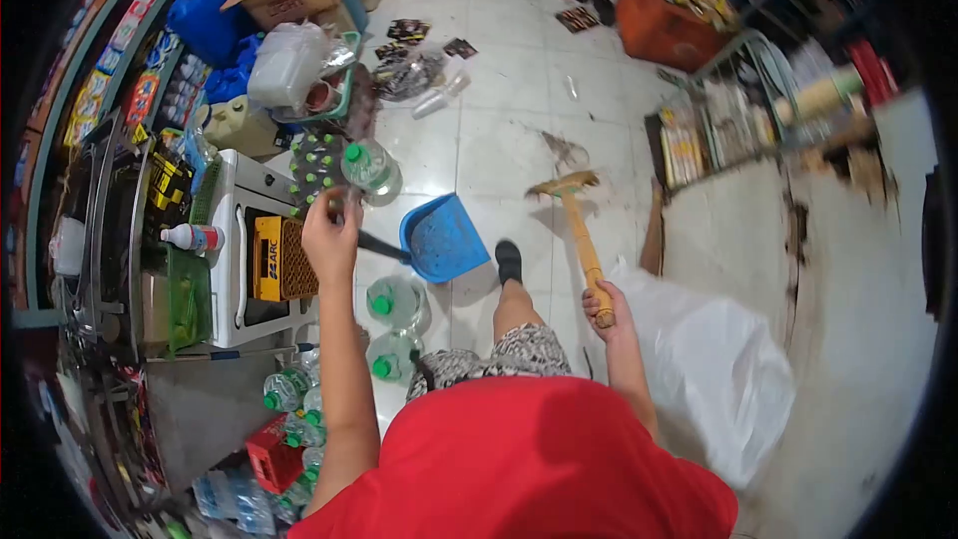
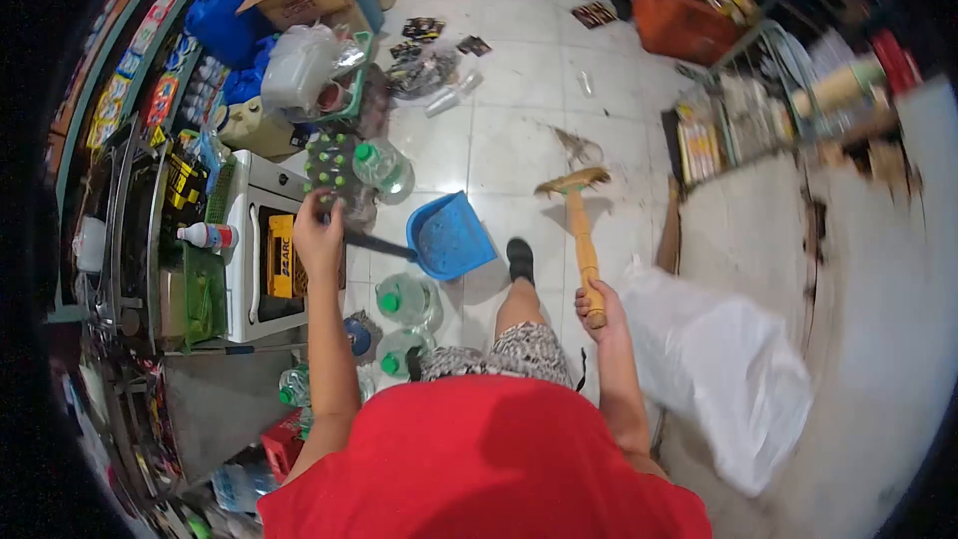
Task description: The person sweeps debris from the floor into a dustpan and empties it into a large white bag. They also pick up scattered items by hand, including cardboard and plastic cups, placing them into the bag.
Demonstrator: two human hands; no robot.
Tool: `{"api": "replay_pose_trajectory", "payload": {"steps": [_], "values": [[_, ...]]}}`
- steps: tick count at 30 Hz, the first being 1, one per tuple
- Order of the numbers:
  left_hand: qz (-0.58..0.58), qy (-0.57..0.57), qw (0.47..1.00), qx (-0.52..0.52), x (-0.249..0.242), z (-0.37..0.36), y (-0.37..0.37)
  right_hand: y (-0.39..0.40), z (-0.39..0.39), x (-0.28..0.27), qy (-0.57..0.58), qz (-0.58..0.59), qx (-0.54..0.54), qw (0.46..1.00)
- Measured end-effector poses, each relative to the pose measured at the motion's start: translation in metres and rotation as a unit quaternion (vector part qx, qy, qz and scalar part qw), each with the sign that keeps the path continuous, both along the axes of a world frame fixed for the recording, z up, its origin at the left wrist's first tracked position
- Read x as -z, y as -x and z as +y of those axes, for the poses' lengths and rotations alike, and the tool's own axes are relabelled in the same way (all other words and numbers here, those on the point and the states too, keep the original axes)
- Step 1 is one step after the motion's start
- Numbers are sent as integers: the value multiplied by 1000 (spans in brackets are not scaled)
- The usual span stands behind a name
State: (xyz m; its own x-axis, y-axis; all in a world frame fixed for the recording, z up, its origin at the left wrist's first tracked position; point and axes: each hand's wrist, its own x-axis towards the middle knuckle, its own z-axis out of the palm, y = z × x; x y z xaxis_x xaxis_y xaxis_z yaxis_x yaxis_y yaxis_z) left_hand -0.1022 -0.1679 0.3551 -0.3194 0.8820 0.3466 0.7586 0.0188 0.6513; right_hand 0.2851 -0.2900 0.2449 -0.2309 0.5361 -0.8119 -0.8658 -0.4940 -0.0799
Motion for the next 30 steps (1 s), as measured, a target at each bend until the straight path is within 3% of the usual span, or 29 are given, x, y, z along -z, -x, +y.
{"api": "replay_pose_trajectory", "payload": {"steps": [1, 5, 7, 9, 11, 15, 21, 24, 28, 30], "values": [[-11, 6, 1000, -16, 16, 20, 3, 1, 49, 6, 1, 17, -32, 999], [38, 86, 996, -12, 44, 79, -5, 28, 238, 26, -77, -120, -243, 959], [6, 143, 989, -32, 53, 106, -18, 52, 323, 26, -100, -108, -298, 943], [-5, 153, 987, -55, 67, 133, -27, 78, 392, 28, -134, -96, -340, 926], [-21, 143, 986, -79, 84, 165, -33, 106, 446, 64, -130, -31, -346, 929], [23, 210, 976, -61, 137, 220, -24, 147, 523, 137, -120, -25, -331, 935], [25, 268, 961, -59, 166, 257, -30, 110, 540, 211, 7, -12, -330, 944], [-1, 294, 953, -69, 172, 266, -34, 61, 522, 204, 40, -53, -360, 931], [-12, 273, 958, -88, 182, 284, -40, 19, 502, 154, 60, -84, -351, 931], [-71, 293, 946, -117, 183, 296, -47, -6, 489, 136, 26, -127, -364, 922]]}}
